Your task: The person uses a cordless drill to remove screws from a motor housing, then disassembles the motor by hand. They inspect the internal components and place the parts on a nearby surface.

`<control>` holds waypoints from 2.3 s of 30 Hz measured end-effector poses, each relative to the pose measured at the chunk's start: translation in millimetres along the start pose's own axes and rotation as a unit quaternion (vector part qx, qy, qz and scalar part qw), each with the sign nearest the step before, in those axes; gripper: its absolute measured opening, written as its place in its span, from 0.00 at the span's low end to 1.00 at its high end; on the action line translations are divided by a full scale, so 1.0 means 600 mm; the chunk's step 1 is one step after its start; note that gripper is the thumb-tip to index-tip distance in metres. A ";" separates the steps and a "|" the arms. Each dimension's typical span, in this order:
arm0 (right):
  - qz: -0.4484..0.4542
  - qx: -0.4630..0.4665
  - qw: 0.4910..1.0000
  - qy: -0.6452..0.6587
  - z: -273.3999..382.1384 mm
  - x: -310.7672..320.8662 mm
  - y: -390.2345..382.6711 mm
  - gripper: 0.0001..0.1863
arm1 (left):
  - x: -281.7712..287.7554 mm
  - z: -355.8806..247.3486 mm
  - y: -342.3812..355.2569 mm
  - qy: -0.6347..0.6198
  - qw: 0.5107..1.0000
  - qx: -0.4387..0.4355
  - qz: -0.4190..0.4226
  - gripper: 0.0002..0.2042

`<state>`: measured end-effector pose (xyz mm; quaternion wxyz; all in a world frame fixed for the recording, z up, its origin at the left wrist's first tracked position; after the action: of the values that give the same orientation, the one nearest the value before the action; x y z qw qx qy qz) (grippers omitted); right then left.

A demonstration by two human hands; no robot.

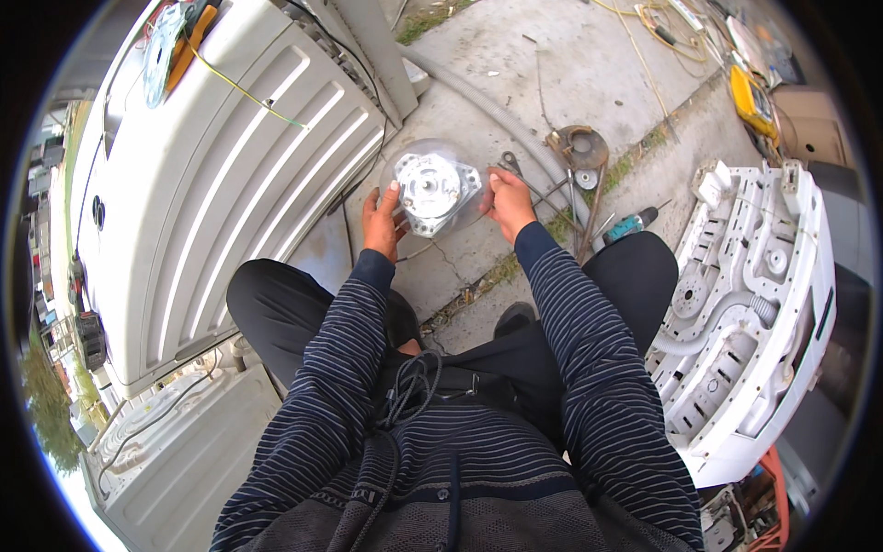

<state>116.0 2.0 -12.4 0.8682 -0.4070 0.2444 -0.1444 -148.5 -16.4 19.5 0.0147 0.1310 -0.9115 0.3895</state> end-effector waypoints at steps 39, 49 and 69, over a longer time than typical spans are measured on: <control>0.123 0.119 0.978 -0.121 0.398 -0.330 -0.654 0.37 | 0.117 -0.468 -0.557 -0.164 0.972 -0.011 0.167 0.33; 0.362 0.137 0.908 -0.159 0.492 -0.886 -0.803 0.45 | 0.496 -0.788 -0.658 -0.254 0.951 -0.173 -0.019 0.33; -0.019 0.274 0.888 -0.370 0.696 -1.132 -0.492 0.28 | 0.723 -1.214 -0.207 -0.300 0.948 -0.063 -0.089 0.26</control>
<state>-242.4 388.0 654.8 0.9697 -0.1818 -0.1515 -0.0612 -591.1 323.1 670.0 -0.2165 0.3210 -0.8812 0.2713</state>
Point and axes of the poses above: each hand's wrist, its own y-axis towards the middle knuckle, its own x-axis out of the back of the hand, z = x × y, the point moved 8 cm from there along y, towards the middle knuckle, and after that the axes turned 13 degrees about y, right-handed, at the moved point
